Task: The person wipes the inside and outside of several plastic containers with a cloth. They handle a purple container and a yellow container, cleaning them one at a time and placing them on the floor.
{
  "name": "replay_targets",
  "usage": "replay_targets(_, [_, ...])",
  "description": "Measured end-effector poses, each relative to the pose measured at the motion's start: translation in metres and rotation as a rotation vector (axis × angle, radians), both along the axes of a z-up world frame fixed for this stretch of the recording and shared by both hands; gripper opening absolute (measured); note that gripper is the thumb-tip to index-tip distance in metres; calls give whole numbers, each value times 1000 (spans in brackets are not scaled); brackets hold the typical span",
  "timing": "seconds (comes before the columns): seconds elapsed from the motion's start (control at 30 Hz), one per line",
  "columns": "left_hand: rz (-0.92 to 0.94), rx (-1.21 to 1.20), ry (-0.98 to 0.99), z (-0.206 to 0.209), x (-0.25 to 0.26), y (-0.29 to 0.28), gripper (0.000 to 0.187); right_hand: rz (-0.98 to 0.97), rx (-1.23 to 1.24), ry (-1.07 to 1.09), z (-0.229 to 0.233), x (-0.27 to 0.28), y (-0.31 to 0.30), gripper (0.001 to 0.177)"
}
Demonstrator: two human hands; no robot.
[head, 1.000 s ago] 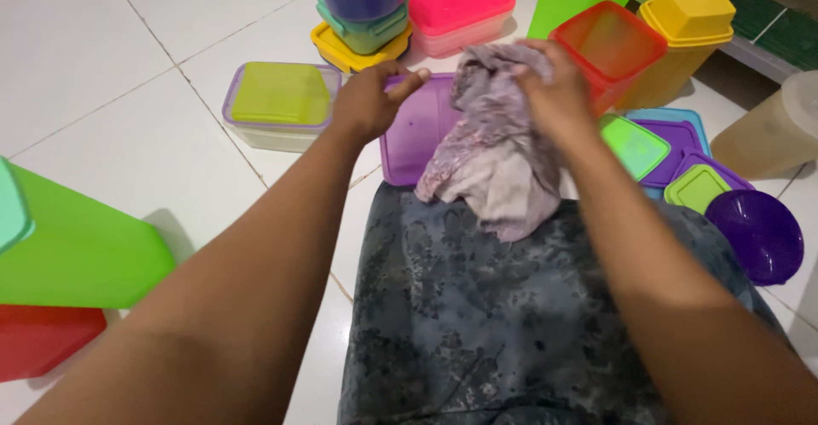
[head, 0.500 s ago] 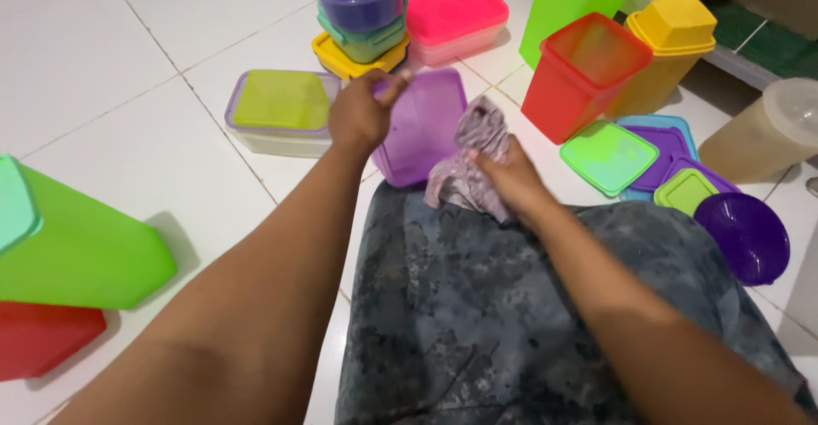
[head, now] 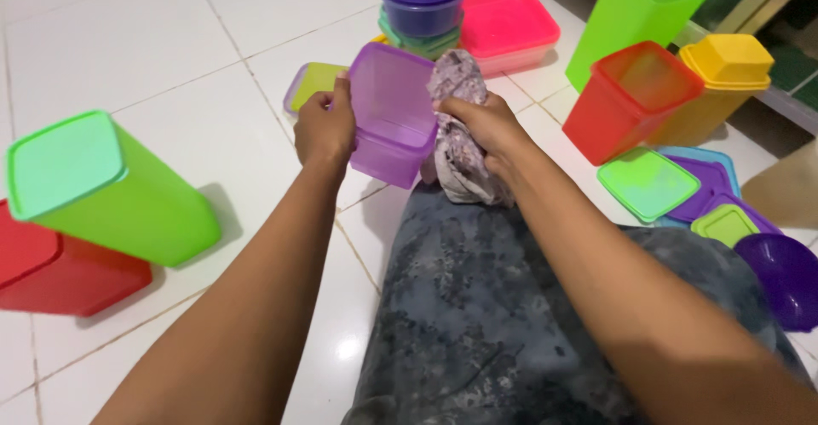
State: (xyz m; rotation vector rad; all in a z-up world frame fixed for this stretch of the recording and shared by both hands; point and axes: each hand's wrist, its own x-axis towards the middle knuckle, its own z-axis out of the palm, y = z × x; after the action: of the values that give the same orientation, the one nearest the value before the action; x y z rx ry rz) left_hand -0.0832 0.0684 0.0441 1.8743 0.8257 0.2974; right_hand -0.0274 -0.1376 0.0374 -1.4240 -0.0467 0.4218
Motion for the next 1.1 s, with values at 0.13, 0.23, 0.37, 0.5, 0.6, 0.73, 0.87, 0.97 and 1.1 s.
replay_targets(0.13, [75,-64,-34,-3,-28,27,46,59,-6,-32,7,0,38,45])
replay_targets(0.23, [236,-153,-58,-15,-43,50,34,143,53,-45,5,-2,71,48])
replay_targets(0.37, [424,-220,-44,-35,-62,85,30,194,-92,-93,-10,-6,118,58])
replay_targets(0.5, [594,-236,-45,-53,-73,115,31,316,-151,-117,-33,-9,163,56])
replay_targets(0.6, [643,-248,-70,-66,-78,133,30,287,-236,-166,-49,-7,189,60])
replay_targets(0.73, [654,-257,-117,-84,-82,145,33,261,-307,-241,-66,1,216,61])
replay_targets(0.87, [743,-190,-108,-97,-79,146,35,241,-386,-267,-83,6,230,69])
replay_targets(0.97, [801,-187,-129,-101,-76,144,37,240,-422,-253,-93,7,239,72])
replay_targets(1.1, [862,-196,-179,-105,-77,140,42,254,-449,-252,-98,9,246,78])
